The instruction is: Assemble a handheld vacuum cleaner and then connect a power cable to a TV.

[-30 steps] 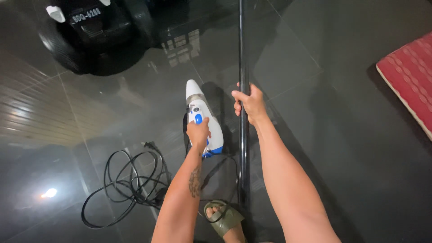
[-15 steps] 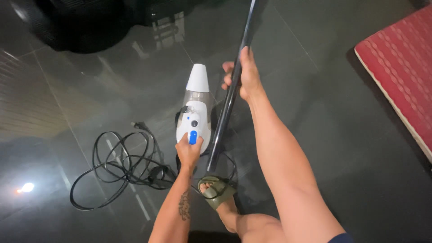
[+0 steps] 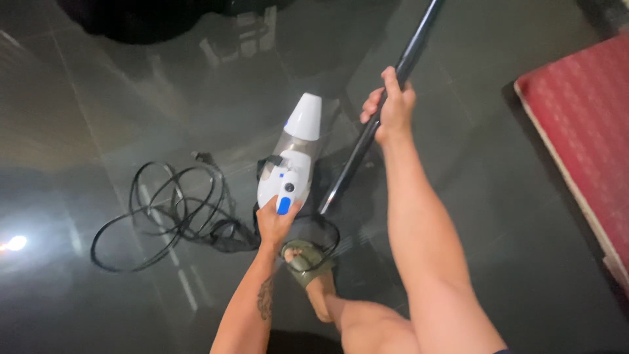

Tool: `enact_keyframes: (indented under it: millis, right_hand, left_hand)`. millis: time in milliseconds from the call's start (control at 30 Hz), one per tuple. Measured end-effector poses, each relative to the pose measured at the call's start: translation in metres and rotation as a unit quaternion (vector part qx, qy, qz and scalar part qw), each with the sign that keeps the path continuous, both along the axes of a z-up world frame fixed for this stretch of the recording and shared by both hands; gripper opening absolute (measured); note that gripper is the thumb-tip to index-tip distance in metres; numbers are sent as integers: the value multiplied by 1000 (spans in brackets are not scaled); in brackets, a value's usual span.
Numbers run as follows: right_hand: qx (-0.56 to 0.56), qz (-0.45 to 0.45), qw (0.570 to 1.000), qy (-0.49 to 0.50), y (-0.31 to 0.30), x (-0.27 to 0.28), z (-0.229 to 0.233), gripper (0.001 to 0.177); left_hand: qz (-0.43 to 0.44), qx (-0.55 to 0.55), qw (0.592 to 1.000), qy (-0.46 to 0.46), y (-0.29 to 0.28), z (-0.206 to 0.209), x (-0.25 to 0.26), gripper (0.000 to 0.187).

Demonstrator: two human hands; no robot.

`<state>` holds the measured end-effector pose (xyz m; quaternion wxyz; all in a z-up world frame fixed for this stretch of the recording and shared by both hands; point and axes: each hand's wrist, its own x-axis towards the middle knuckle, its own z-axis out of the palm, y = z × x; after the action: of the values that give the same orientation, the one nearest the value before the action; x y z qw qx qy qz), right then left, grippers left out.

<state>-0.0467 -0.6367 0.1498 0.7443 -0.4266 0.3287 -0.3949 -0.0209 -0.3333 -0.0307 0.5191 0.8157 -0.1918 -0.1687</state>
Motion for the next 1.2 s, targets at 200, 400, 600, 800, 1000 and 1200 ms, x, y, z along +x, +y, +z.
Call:
enact_keyframes:
  millis: [200, 400, 600, 800, 1000, 1200]
  right_hand:
    - [-177, 65, 982, -31, -38, -14, -23, 46]
    - [-93, 52, 993, 53, 20, -3, 49, 41]
    - [-263, 94, 960, -5, -103, -37, -82, 26]
    - [-121, -14, 992, 19, -17, -29, 39, 33]
    - [-119, -152, 980, 46, -68, -51, -12, 26]
    - [-166, -156, 974, 6, -66, -44, -21, 23]
  left_hand:
    - [-58, 35, 996, 65, 5, 10, 12, 46]
    - [-84, -60, 984, 144, 4, 25, 8, 51]
    - [-143, 10, 981, 129, 4, 25, 15, 46]
    - [-107, 125, 986, -22, 2, 16, 36, 55]
    - [-90, 128, 987, -28, 0, 14, 65, 47]
    - [-71, 147, 986, -20, -2, 11, 100, 47]
